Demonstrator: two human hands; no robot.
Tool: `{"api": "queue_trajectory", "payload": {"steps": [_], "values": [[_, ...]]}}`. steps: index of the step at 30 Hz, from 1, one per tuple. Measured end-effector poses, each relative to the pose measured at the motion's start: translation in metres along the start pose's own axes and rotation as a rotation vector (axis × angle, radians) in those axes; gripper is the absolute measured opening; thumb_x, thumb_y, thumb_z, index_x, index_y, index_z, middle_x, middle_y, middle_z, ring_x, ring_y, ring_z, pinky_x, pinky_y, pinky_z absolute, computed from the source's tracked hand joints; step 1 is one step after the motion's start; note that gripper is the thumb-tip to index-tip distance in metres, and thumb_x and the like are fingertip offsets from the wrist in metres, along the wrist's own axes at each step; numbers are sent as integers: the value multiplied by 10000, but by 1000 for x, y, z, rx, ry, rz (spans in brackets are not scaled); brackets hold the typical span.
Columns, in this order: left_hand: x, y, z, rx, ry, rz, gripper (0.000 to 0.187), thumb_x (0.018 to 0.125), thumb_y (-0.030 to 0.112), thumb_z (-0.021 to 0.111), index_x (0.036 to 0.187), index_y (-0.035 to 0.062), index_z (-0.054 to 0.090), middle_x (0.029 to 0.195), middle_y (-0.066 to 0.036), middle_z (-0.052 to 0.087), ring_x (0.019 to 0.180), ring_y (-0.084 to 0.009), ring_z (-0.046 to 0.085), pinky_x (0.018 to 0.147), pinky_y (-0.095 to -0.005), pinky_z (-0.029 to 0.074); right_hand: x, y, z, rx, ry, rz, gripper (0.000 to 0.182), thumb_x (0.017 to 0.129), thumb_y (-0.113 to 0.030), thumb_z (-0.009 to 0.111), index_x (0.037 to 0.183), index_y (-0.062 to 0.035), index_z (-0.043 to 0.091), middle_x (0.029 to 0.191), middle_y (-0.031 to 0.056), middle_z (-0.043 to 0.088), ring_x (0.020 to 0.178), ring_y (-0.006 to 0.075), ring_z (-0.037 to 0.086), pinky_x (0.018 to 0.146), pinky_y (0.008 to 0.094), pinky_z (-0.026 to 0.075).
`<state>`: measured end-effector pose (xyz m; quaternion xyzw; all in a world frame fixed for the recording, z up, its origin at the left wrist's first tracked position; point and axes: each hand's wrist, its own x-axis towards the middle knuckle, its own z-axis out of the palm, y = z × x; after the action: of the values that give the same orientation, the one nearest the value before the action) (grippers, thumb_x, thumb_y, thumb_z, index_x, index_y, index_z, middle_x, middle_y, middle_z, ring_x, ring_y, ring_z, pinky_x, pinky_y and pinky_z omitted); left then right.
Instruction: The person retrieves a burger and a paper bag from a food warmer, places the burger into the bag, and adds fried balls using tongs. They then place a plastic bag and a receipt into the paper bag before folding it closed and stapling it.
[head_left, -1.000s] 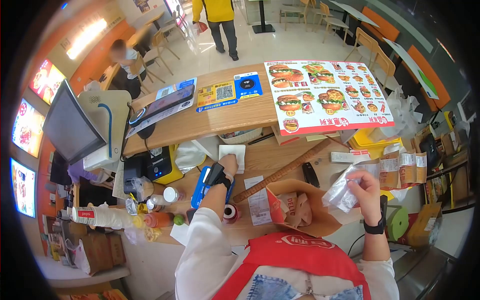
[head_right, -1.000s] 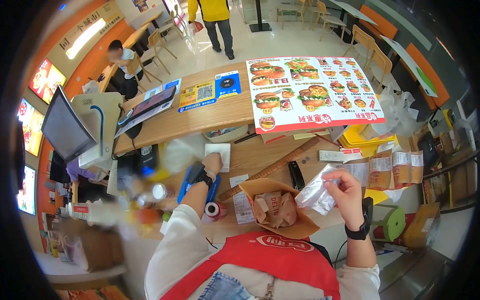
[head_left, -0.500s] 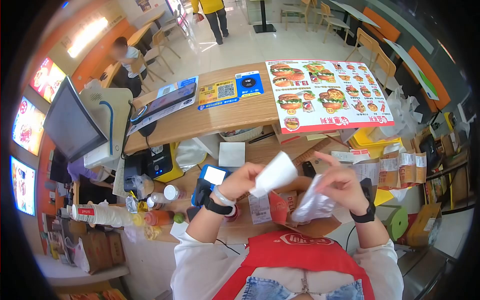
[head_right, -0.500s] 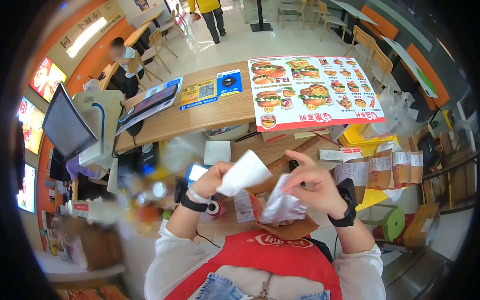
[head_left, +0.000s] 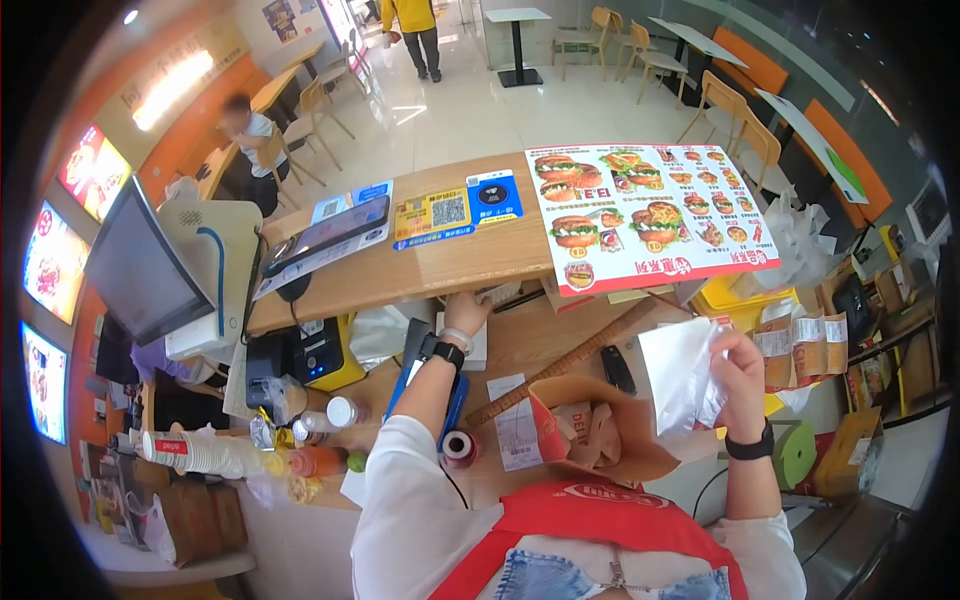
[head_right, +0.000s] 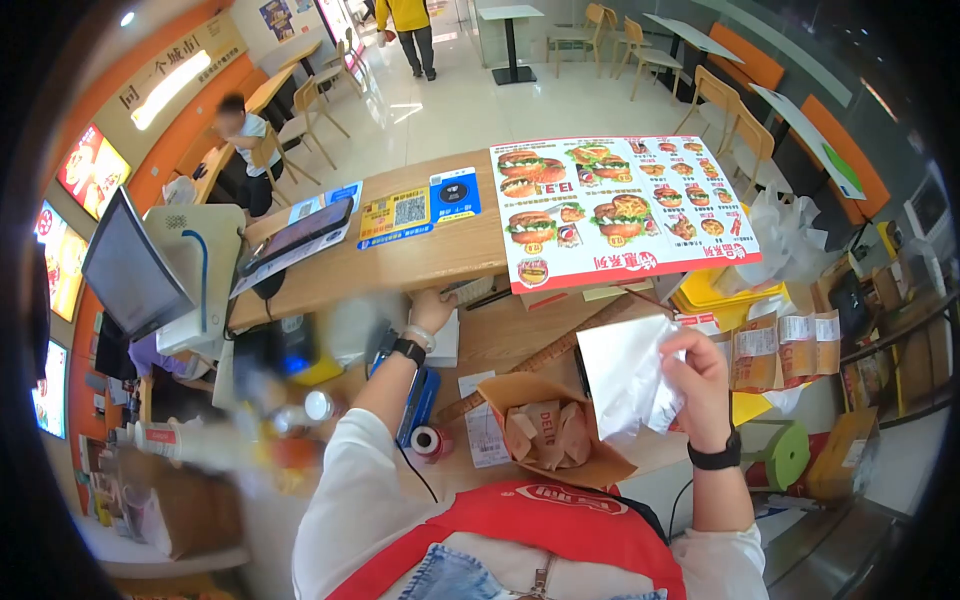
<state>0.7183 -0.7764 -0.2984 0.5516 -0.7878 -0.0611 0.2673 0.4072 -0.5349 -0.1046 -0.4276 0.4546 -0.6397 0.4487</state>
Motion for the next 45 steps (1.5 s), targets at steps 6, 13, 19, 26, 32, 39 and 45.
{"api": "queue_trajectory", "payload": {"steps": [6, 13, 19, 26, 32, 39, 45], "values": [[22, -7, 46, 46, -176, -152, 404, 762, 382, 482, 1085, 150, 552, 1107, -106, 544, 1049, -313, 478, 871, -424, 382, -18, 0, -22, -62, 169, 154, 171, 707, 70, 498, 844, -12, 559, 846, 30, 552, 776, 96, 516, 713, 213, 402], [31, -4, 40, -157, 7, -159, 433, 801, 389, 448, 1121, 105, 516, 1186, -120, 485, 1092, -312, 442, 898, -411, 356, -11, 7, -17, -203, 150, 80, 201, 733, 51, 518, 919, 3, 579, 905, 31, 564, 811, 95, 517, 739, 204, 387], [-30, 49, -62, -555, -45, -82, 358, 886, 263, 388, 1042, -20, 545, 1122, -159, 509, 1053, -290, 471, 882, -361, 371, -4, 2, -3, -709, 43, -145, 271, 710, 0, 549, 981, -14, 557, 924, 83, 545, 793, 149, 515, 688, 218, 385], [-115, 138, -184, -1376, -9, 71, 596, 882, 468, 333, 1087, -59, 520, 1188, -140, 431, 1062, -232, 465, 901, -343, 364, -6, -20, 54, -937, -158, -495, 366, 719, -81, 595, 1075, -30, 525, 993, 158, 518, 990, 310, 479, 802, 348, 410], [-135, 180, -194, -1457, -378, 257, 753, 826, 581, 345, 1126, -97, 475, 1195, -169, 414, 1082, -247, 451, 909, -357, 359, -23, -21, 75, -719, -532, -514, 274, 717, -47, 597, 989, -56, 560, 868, 113, 545, 753, 254, 556, 616, 294, 452], [-134, 194, -193, -1522, -570, 344, 677, 831, 511, 424, 1176, -72, 441, 1263, -181, 347, 1134, -250, 409, 931, -358, 349, -43, -35, 67, -636, -492, -387, 237, 709, 25, 569, 937, -38, 558, 843, 94, 541, 767, 224, 548, 648, 293, 449], [-134, 182, -177, -553, -253, 735, 334, 630, 84, 665, 957, 77, 596, 935, -86, 574, 975, -287, 517, 850, -395, 403, -44, -50, 25, 75, -212, -125, 344, 720, 46, 597, 1039, -19, 484, 970, 46, 553, 875, 135, 552, 770, 265, 458]]}}
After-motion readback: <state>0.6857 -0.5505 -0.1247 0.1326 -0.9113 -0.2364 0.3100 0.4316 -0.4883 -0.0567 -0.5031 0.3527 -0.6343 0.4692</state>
